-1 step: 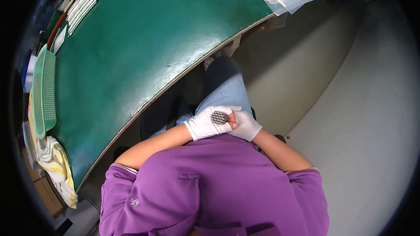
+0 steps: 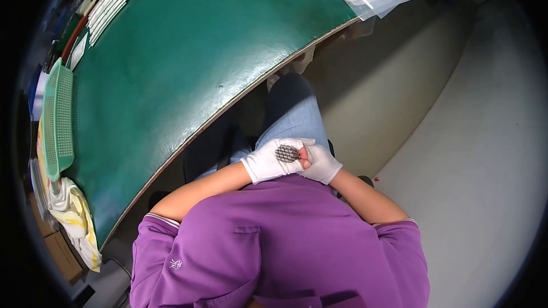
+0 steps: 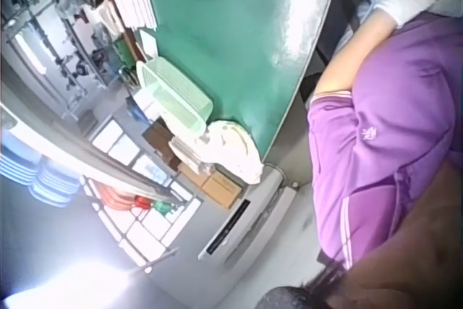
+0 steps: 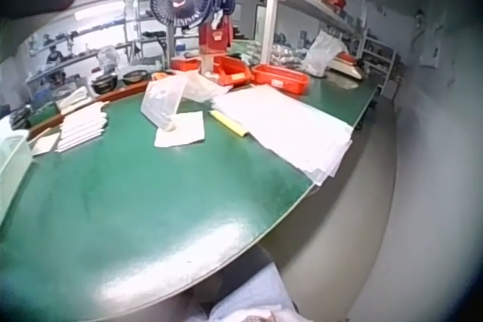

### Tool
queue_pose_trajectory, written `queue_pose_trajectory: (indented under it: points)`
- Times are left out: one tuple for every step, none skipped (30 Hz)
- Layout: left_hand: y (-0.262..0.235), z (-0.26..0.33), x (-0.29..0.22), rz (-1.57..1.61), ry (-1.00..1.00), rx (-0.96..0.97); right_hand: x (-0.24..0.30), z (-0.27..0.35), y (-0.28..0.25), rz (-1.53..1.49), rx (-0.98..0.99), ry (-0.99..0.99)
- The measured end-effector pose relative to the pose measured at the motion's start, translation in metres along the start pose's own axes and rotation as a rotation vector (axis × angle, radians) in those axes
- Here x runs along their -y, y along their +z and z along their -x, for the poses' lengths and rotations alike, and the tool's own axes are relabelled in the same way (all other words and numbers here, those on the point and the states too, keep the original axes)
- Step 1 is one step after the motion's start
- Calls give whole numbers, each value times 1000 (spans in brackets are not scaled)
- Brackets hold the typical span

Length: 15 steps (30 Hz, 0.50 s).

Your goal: Counting, arranging, and bagging small metal tubes at a factory workbench.

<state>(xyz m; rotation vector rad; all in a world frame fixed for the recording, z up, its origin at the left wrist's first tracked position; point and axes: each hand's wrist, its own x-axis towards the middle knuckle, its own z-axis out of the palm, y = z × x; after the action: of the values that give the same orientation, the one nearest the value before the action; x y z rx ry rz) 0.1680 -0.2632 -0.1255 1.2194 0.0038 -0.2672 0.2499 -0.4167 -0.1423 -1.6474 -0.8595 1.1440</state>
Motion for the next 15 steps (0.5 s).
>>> queue_pose_trajectory:
  points:
    - [1, 0, -2, -1, -1, 1, -1, 0, -1, -1, -1, 0]
    - [2, 0, -4, -12, 6, -10, -4, 1, -1, 10, 6, 7]
    - [2, 0, -5, -23, 13, -21, -5, 1, -1, 21, 13, 15]
    - [2, 0, -5, -24, 14, -22, -5, 1, -1, 22, 13, 14]
    - [2, 1, -3, 14, 8, -14, -5, 1, -1, 3, 17, 7]
    - [2, 1, -2, 52, 1, -6, -5, 1, 0, -16, 20, 1]
    - [1, 2, -2, 52, 3, -7, -5, 0, 0, -15, 21, 0]
    - [1, 2, -1, 41, 2, -13, -6, -1, 1, 0, 22, 4]
    - [1, 3, 0, 30, 2, -20, -7, -1, 1, 14, 24, 8]
    - [1, 3, -2, 22, 5, -19, -5, -1, 0, 16, 21, 1]
    - [1, 3, -3, 20, 6, -16, -3, 0, -1, 30, 28, 1]
    - [2, 3, -4, 17, 8, -13, -1, 0, -2, 44, 34, 2]
    - [2, 4, -3, 16, 11, -14, 0, -1, -1, 47, 35, 1]
    - [2, 4, -2, 31, 4, -18, 0, -2, -1, 43, 37, -18]
    - [2, 5, -2, 44, -3, -23, 0, -3, 0, 40, 39, -38]
